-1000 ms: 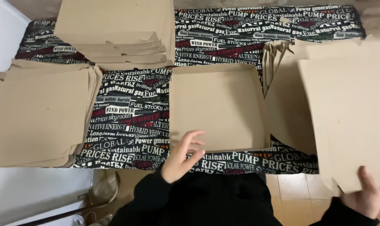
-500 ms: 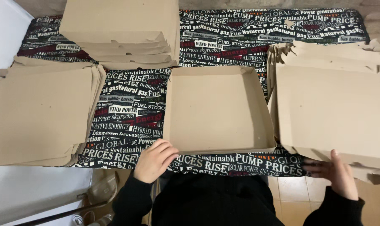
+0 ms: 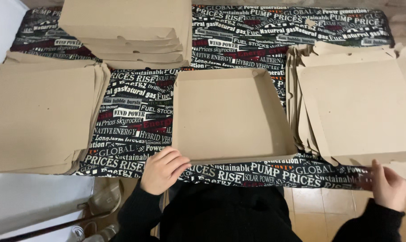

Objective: The person folds cardboard pizza boxes by hand and stacks them onto a pile on a table.

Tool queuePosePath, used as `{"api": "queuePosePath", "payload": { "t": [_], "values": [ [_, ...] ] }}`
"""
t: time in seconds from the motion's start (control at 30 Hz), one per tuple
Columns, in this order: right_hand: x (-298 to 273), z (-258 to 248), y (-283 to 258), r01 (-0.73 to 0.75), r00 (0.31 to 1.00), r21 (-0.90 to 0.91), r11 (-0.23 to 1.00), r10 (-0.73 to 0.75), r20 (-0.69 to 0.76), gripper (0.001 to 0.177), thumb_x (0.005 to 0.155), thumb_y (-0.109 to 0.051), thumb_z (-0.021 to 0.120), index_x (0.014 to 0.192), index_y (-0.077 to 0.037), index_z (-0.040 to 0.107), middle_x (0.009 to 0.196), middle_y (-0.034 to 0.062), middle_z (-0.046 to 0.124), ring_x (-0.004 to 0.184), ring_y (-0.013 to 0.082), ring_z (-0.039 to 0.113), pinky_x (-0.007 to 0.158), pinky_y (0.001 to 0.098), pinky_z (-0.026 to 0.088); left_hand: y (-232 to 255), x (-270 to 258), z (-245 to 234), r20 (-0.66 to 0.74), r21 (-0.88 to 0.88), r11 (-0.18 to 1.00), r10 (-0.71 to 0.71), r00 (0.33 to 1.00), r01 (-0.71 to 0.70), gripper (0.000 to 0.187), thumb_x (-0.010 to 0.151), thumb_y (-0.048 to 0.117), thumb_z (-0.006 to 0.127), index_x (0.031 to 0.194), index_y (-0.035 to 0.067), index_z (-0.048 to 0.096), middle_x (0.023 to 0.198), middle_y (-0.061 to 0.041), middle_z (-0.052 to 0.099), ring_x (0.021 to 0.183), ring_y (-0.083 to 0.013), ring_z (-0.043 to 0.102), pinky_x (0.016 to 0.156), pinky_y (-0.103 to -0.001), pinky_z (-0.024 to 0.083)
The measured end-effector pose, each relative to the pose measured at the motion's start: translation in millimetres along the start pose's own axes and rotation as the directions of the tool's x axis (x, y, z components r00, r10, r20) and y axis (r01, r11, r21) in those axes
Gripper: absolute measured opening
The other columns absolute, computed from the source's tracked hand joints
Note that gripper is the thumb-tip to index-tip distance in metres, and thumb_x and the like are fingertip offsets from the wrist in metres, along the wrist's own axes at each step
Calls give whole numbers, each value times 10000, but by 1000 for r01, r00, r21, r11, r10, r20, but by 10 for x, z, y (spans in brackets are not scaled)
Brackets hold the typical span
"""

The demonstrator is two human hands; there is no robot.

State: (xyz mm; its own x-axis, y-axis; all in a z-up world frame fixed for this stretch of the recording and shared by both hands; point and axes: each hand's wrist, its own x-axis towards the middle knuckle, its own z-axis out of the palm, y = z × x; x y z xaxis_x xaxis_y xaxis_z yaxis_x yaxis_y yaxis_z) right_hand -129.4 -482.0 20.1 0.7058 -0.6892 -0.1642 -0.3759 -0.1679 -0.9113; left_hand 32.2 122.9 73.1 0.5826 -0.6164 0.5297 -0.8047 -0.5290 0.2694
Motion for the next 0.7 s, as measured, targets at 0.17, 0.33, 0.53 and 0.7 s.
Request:
{"api": "queuePosePath", "payload": {
  "t": [0.17,0.33,0.53,0.7],
  "values": [
    [-618,309,-642,322,813,-611,724,-541,-213,328,1524,-145,577,1233,-73,710,1018,-3,715,972,213,677,933,455,520,215,391,-14,-121,-89,996,-20,992,9,277,986,379,804,886,150,685,848,38,703,732,-112,621,594,-241,519],
    [-927,1348,-1603,925,151,-379,-22,-895,419,294,981,-102,817,1262,-23,784,1328,183,762,1211,376,727,1065,489,569,390,953,91,-101,-184,983,-2,995,-17,330,980,446,785,946,148,648,874,25,690,720,-92,619,600,-228,522],
    [-895,2167,-1941,951,-13,-280,-131,-923,385,458,902,-92,776,1359,-68,789,1341,95,750,1204,314,687,1203,540,478,537,1206,74,-156,-408,912,-116,981,43,305,884,350,879,1044,199,667,884,41,679,842,-198,757,723,-345,621],
    [-851,2174,-2006,953,-83,-243,-181,-927,365,381,897,-21,734,1259,-74,842,1188,76,786,1040,278,716,1093,498,546,534,1150,11,-126,-484,873,-127,984,50,260,911,287,863,1057,165,687,899,13,670,855,-231,747,755,-367,622]
  ]
}}
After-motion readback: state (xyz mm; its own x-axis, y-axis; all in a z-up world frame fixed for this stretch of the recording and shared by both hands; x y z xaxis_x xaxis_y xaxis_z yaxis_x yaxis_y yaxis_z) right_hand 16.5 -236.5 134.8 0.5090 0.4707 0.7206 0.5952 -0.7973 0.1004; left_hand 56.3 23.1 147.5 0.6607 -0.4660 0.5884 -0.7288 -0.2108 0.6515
